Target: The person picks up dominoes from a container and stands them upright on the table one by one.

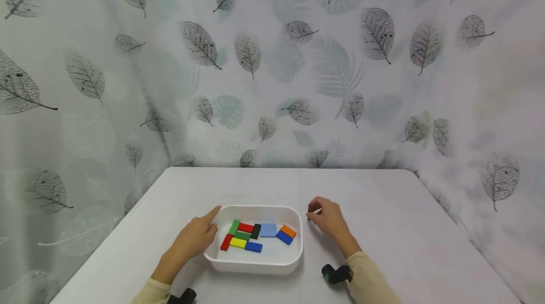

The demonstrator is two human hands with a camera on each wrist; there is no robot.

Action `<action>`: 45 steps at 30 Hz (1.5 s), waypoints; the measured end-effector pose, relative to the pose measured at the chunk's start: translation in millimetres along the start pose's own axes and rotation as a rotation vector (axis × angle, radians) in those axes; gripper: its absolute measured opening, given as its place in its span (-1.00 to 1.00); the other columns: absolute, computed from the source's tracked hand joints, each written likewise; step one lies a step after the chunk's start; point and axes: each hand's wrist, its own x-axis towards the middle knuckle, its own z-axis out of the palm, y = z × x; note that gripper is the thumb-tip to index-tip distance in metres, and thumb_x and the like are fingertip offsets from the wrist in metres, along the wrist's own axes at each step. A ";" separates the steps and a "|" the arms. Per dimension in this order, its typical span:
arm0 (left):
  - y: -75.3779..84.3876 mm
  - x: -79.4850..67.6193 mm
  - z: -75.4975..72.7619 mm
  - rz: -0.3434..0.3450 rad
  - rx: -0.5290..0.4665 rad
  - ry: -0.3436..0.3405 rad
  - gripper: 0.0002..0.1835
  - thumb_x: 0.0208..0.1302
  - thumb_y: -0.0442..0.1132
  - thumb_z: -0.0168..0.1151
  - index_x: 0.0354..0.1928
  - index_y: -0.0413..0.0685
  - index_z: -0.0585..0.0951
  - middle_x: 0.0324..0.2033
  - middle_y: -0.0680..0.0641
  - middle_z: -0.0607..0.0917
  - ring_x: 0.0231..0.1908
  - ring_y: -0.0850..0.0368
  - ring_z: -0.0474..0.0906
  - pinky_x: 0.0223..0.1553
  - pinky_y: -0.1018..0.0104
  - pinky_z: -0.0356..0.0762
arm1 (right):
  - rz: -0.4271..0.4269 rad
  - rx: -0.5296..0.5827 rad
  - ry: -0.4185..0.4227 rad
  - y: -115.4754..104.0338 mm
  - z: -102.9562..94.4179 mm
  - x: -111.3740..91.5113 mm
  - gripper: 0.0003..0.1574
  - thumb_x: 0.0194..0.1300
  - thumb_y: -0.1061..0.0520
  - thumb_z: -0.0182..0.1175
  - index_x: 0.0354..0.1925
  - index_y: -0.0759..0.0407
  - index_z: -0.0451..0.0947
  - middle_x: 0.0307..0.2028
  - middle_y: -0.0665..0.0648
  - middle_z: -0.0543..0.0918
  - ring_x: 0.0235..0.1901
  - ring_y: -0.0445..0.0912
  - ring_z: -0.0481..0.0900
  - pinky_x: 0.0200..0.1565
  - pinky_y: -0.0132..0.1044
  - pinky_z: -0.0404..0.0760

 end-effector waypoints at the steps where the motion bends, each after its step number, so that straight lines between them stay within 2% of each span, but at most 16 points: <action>1: 0.1 0.1 0.6 0.000 0.002 0.000 -0.42 0.47 -0.27 0.10 0.49 -0.22 0.41 -0.68 0.03 0.40 -0.70 0.14 0.29 -0.61 0.29 0.37 | 0.004 -0.001 -0.003 1.0 0.7 -0.1 -0.77 0.25 0.28 0.44 -0.12 0.23 0.65 -0.23 0.08 0.71 -0.30 -0.04 0.65 -0.29 -0.20 0.69; 14: 1.4 0.2 -0.2 -0.015 0.002 -0.013 -0.42 0.48 -0.26 0.11 0.51 -0.20 0.40 -0.68 0.01 0.42 -0.71 0.13 0.31 -0.62 0.30 0.40 | -0.001 -0.034 -0.024 6.0 2.8 0.6 -0.77 0.25 0.28 0.44 -0.12 0.21 0.64 -0.24 0.07 0.72 -0.29 -0.04 0.65 -0.19 -0.10 0.68; 27: 1.2 1.0 0.3 0.005 0.010 0.001 -0.42 0.47 -0.27 0.10 0.49 -0.22 0.41 -0.67 0.03 0.41 -0.70 0.13 0.29 -0.62 0.29 0.38 | -0.017 -0.036 -0.049 5.6 -0.2 0.8 -0.70 0.18 0.35 0.44 -0.10 0.26 0.63 -0.24 0.07 0.72 -0.25 0.00 0.66 -0.13 -0.01 0.66; 40: 1.7 0.9 0.6 -0.001 0.011 -0.002 -0.41 0.47 -0.27 0.11 0.50 -0.21 0.40 -0.69 0.02 0.40 -0.73 0.14 0.27 -0.63 0.30 0.38 | 0.023 -0.024 -0.084 5.7 -12.2 3.0 -0.59 0.18 0.39 0.38 0.02 0.31 0.59 -0.16 0.14 0.71 -0.16 0.07 0.67 -0.15 -0.05 0.69; 45: 1.9 0.9 0.2 -0.010 0.009 -0.007 -0.41 0.48 -0.27 0.10 0.50 -0.21 0.39 -0.69 0.01 0.40 -0.73 0.13 0.27 -0.63 0.30 0.38 | 0.006 -0.014 -0.080 5.8 -17.2 4.3 -0.58 0.18 0.40 0.33 0.04 0.35 0.58 -0.15 0.17 0.71 -0.18 0.07 0.68 -0.19 -0.08 0.70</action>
